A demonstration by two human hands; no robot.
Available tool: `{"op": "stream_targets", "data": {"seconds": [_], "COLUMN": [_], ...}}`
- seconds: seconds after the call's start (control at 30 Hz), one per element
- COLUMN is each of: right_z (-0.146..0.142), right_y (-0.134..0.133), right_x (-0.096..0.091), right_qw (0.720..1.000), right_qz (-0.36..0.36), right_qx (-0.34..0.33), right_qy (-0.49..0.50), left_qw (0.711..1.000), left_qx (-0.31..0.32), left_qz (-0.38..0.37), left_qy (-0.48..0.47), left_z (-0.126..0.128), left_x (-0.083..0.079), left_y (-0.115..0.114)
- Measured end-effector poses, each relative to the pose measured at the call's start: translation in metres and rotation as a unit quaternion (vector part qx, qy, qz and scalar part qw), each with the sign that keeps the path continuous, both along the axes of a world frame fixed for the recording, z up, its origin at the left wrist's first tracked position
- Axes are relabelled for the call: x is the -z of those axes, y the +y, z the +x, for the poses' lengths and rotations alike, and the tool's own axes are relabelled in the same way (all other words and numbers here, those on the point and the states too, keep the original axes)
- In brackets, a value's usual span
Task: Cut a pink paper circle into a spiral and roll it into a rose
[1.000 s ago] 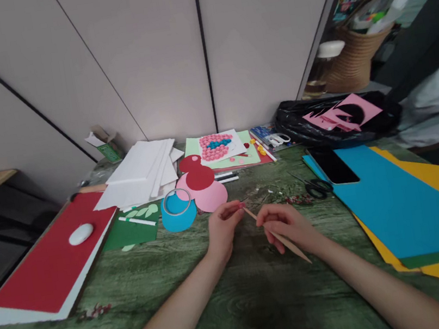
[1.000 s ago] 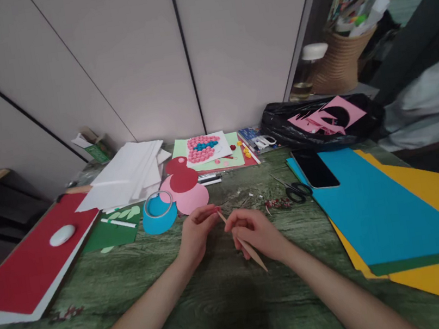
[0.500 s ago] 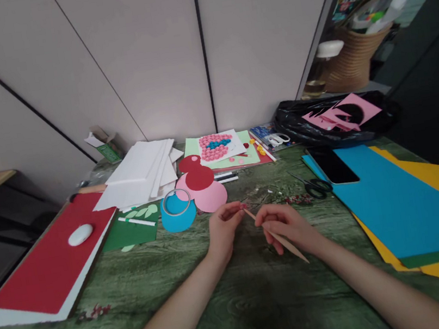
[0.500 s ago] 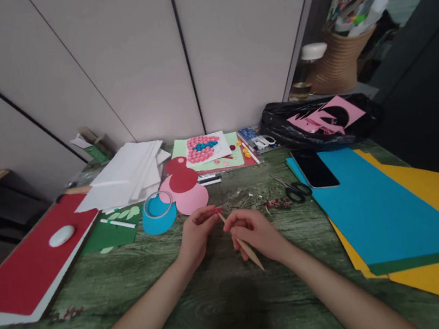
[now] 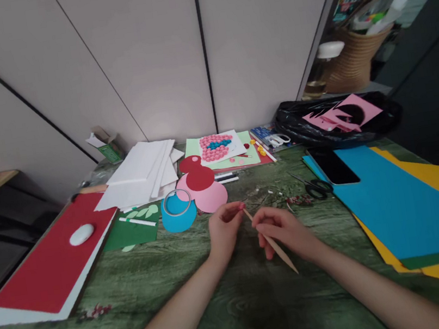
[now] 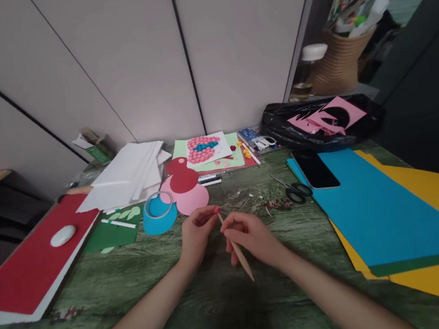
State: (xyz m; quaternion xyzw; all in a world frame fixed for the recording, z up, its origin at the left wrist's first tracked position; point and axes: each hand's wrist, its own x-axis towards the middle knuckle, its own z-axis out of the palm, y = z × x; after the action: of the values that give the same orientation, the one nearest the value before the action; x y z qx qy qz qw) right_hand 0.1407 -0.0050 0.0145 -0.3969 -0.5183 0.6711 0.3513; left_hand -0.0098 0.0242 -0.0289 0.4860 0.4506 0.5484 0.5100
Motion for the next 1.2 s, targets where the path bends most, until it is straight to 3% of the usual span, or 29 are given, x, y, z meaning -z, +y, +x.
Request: {"op": "stream_targets", "data": {"seconds": [0.33,0.8,0.9,0.97,1.1,1.2], "right_z": [-0.005,-0.006,-0.002,0.002,0.009,0.009], "right_y": [0.000,0.001,0.005,0.007,0.008,0.006], "right_x": [0.012,0.008,0.010,0.009,0.007,0.009], "right_qw": [0.998,0.993,0.997,0.981,0.889,0.851], "right_qz": [-0.052,-0.096,-0.029,0.074,0.282,0.334], "right_qx": [0.024,0.032,0.049,0.056,0.086,0.082], "right_qy": [0.032,0.052,-0.047,-0.168,-0.351,-0.397], "left_qw": [0.999,0.998,0.996,0.995,0.993,0.994], "left_qx": [-0.017,-0.026,-0.007,0.003,0.019,0.013], "left_qz": [0.029,0.056,0.075,0.084,0.090,0.093], "left_qy": [0.011,0.032,0.049,0.061,0.069,0.050], "left_z": [-0.002,-0.002,-0.004,-0.004,-0.004,-0.003], "left_x": [-0.007,-0.008,-0.013,-0.016,-0.019,-0.018], "left_y": [0.000,0.001,0.000,-0.001,-0.003,-0.004]}}
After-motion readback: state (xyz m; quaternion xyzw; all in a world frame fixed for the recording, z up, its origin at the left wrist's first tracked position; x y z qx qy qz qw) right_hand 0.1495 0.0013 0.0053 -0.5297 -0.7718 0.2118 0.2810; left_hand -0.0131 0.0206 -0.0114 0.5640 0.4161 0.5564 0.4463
